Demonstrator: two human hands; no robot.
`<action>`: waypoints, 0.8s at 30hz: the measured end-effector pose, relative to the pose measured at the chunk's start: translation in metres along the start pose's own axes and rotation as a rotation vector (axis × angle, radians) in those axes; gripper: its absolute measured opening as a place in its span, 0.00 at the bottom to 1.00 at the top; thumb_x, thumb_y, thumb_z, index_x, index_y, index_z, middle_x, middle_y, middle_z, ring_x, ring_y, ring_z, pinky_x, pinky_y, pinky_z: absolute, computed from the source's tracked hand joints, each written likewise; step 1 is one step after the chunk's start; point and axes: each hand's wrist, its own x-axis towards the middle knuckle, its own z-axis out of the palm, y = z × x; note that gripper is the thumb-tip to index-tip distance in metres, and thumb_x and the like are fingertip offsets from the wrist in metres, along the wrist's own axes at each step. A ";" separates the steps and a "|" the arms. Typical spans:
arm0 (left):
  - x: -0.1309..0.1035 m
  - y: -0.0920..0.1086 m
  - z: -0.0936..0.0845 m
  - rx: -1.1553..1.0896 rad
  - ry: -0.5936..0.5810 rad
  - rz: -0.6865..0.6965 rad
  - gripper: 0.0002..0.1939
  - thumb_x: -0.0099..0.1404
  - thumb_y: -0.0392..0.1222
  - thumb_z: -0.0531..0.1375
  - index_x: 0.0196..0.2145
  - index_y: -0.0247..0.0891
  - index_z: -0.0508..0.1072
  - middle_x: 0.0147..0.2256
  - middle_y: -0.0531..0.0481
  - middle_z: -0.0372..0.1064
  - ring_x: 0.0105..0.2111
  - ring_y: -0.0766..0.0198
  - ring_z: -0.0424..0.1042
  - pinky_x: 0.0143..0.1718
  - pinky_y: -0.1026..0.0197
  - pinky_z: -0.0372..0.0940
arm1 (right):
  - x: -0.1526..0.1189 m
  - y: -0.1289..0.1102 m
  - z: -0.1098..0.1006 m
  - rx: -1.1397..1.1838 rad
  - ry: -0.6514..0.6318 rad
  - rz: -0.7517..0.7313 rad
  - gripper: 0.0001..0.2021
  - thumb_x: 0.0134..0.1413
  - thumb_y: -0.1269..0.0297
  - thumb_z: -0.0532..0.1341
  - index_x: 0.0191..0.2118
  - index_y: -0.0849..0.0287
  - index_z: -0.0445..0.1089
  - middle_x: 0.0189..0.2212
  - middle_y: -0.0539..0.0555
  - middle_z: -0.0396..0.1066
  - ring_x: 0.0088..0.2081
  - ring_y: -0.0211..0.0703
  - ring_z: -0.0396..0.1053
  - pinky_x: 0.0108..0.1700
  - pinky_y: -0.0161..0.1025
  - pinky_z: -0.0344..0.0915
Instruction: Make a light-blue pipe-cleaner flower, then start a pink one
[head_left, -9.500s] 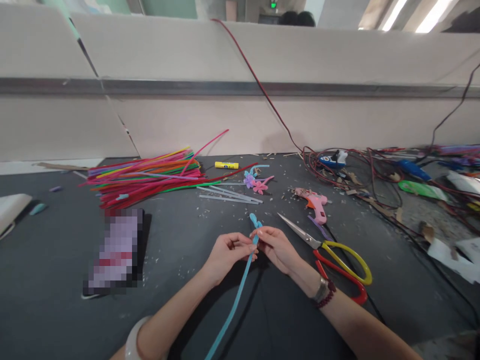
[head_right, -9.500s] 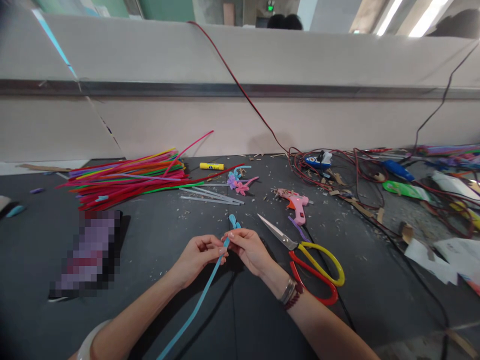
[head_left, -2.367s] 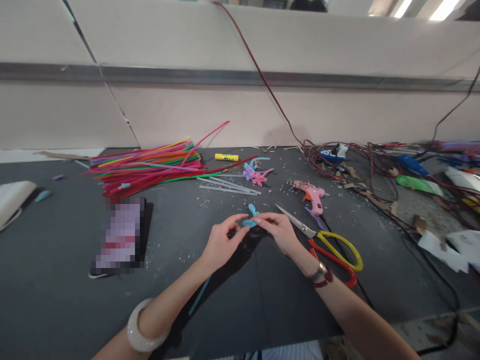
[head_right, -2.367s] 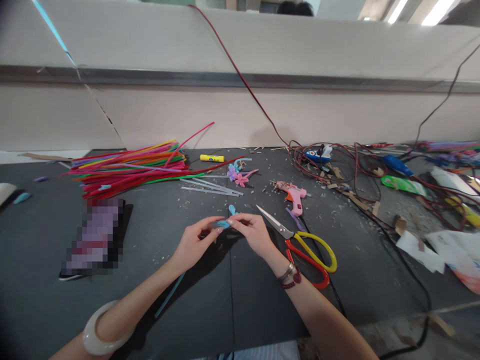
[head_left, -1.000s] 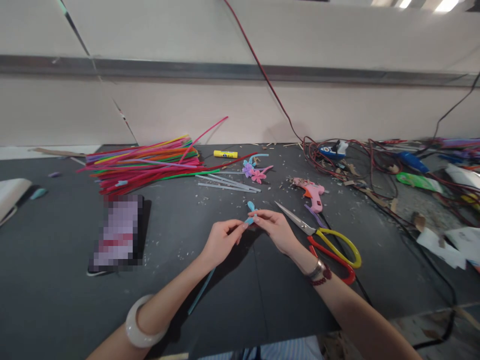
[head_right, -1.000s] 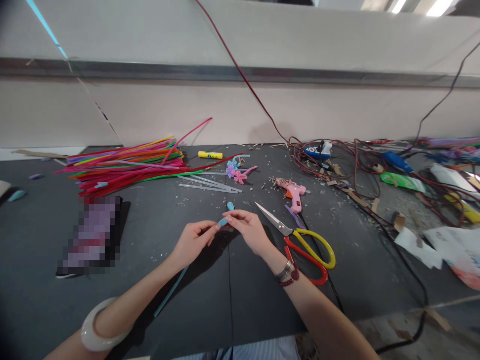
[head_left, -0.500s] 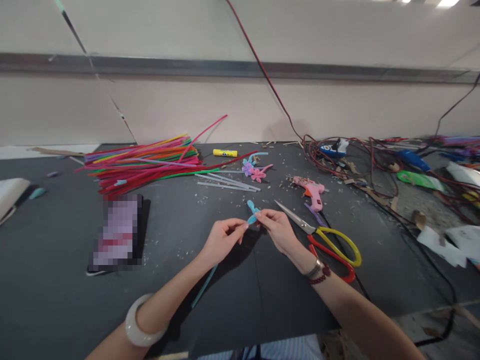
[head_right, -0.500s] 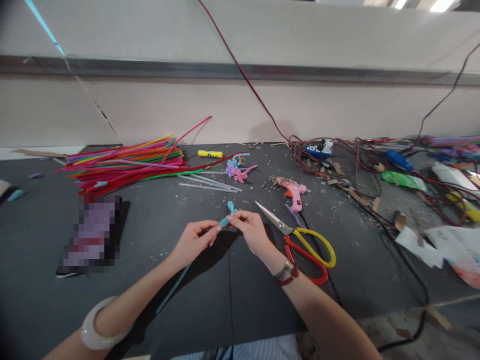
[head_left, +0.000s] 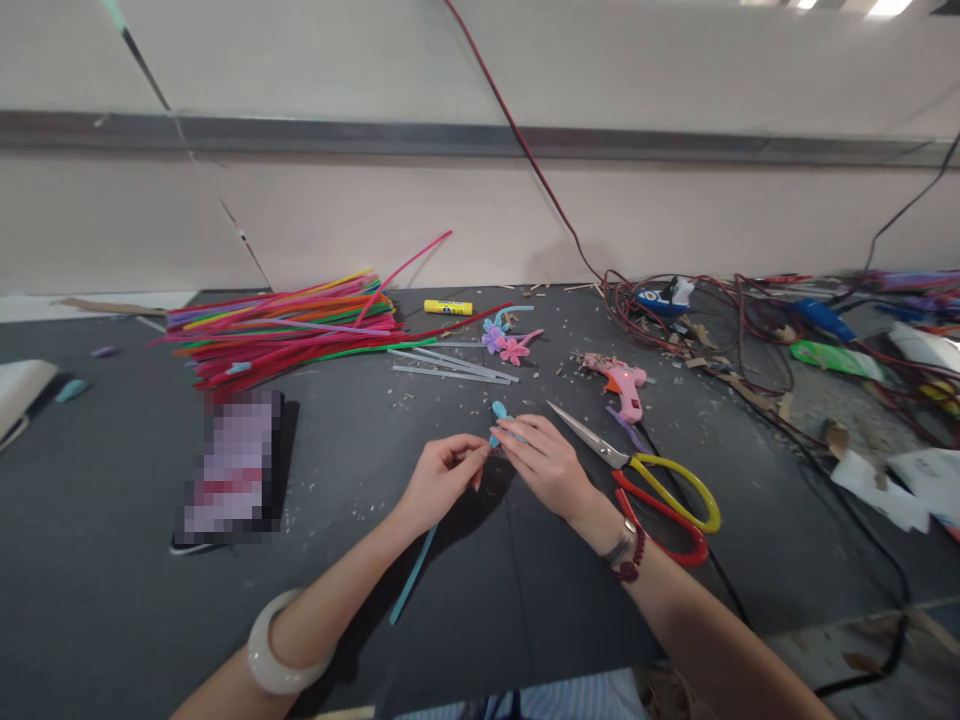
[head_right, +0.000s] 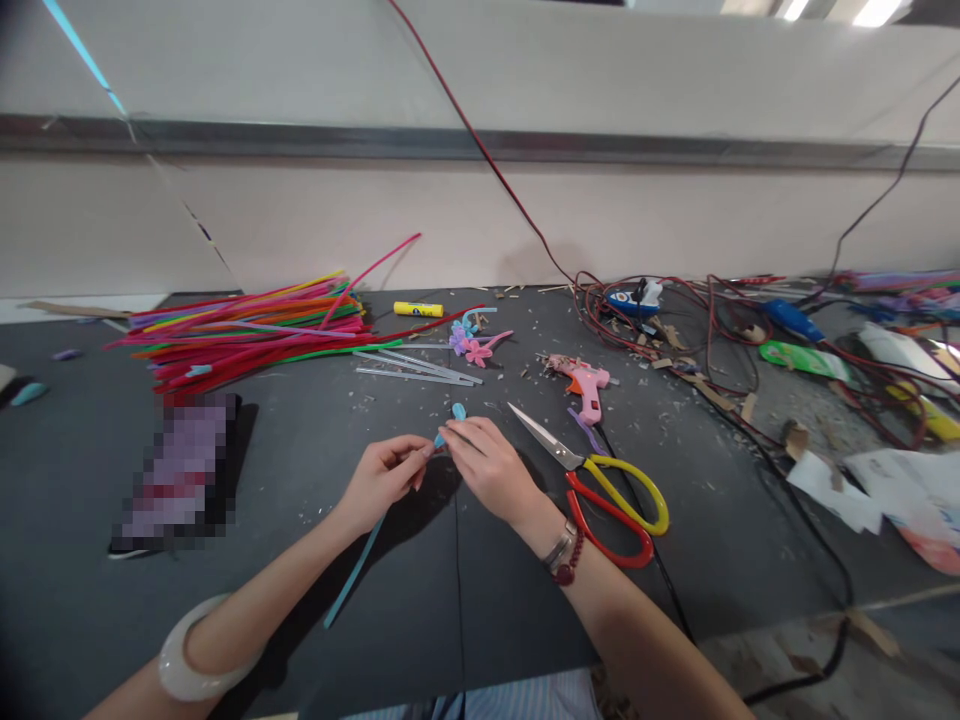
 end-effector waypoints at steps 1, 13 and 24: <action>0.000 0.001 0.001 -0.005 -0.017 0.001 0.13 0.57 0.47 0.55 0.28 0.32 0.69 0.14 0.58 0.56 0.12 0.77 0.48 0.12 0.71 0.42 | 0.000 0.000 -0.001 -0.022 -0.015 -0.026 0.15 0.55 0.72 0.52 0.49 0.59 0.64 0.43 0.57 0.68 0.46 0.45 0.61 0.47 0.45 0.63; -0.002 0.001 0.001 -0.189 -0.137 -0.077 0.13 0.57 0.48 0.55 0.23 0.34 0.62 0.15 0.58 0.57 0.11 0.78 0.46 0.12 0.72 0.40 | -0.006 -0.001 0.007 0.099 0.124 0.011 0.14 0.54 0.72 0.53 0.46 0.55 0.66 0.39 0.54 0.71 0.43 0.43 0.66 0.45 0.45 0.66; -0.003 0.001 0.001 -0.137 -0.137 -0.016 0.12 0.59 0.46 0.54 0.24 0.34 0.62 0.18 0.58 0.57 0.13 0.78 0.50 0.13 0.72 0.44 | -0.001 -0.014 0.007 0.224 0.233 0.233 0.09 0.50 0.72 0.56 0.34 0.54 0.73 0.31 0.53 0.73 0.35 0.42 0.70 0.39 0.40 0.68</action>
